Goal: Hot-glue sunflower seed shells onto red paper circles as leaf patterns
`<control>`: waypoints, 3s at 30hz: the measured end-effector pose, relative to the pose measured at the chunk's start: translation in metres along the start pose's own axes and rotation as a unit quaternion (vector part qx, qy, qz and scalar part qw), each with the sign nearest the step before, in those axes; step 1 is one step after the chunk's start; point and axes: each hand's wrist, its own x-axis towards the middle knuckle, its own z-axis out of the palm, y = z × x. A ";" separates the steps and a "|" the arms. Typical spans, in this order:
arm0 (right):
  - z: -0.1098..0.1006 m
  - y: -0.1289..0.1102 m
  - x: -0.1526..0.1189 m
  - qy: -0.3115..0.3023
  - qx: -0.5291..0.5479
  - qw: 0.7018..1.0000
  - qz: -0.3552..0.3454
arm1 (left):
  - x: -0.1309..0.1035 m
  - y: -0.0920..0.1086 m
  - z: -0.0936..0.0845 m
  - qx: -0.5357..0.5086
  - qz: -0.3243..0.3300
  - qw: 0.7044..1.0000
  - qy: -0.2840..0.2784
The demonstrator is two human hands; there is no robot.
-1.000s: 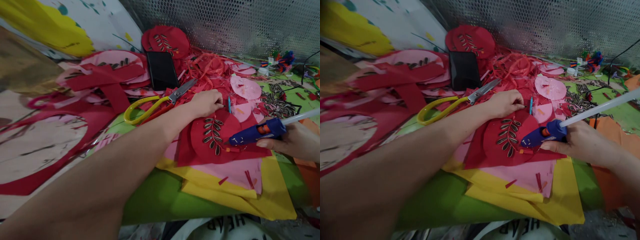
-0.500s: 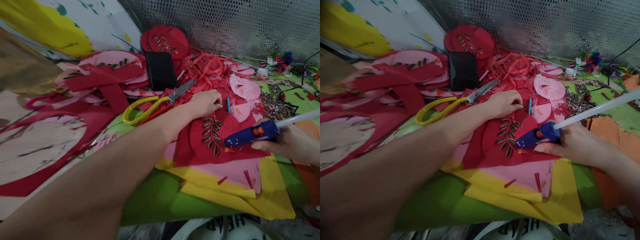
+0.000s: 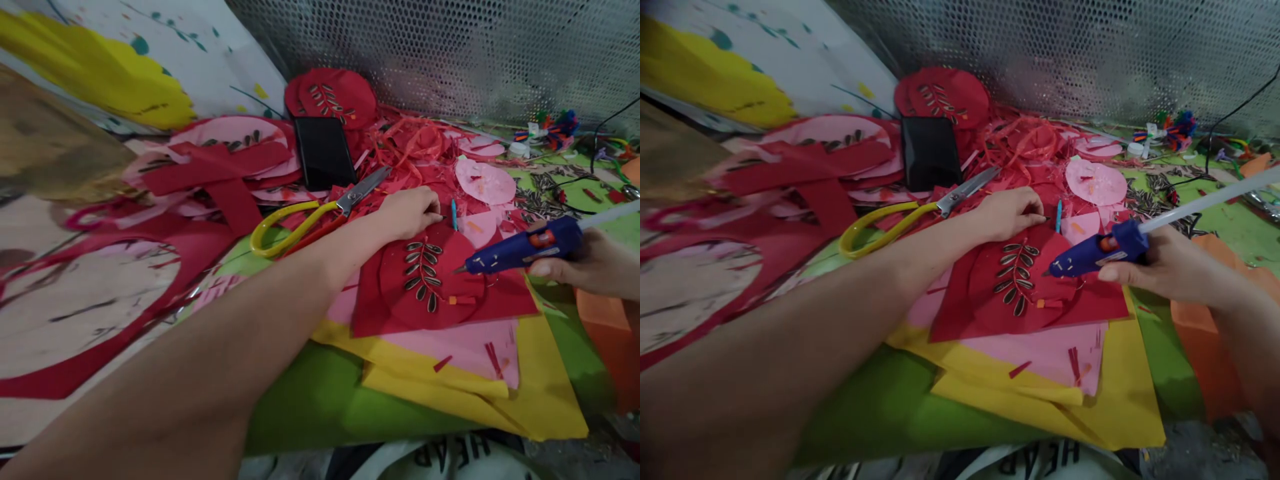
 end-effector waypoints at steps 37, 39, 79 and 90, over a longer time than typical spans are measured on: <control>-0.047 0.066 0.021 0.089 -0.518 0.822 0.220 | -0.019 0.004 -0.024 -0.280 -0.069 0.947 0.145; -0.045 0.060 0.016 0.125 -0.526 0.816 0.204 | -0.021 0.008 -0.025 -0.314 -0.068 0.938 0.129; 0.019 0.012 -0.005 0.224 -0.415 0.837 -0.278 | -0.072 0.083 -0.021 -0.403 0.016 0.914 0.044; 0.027 0.021 0.003 0.157 -0.334 0.896 -0.247 | -0.144 0.098 0.030 0.097 0.286 0.945 0.123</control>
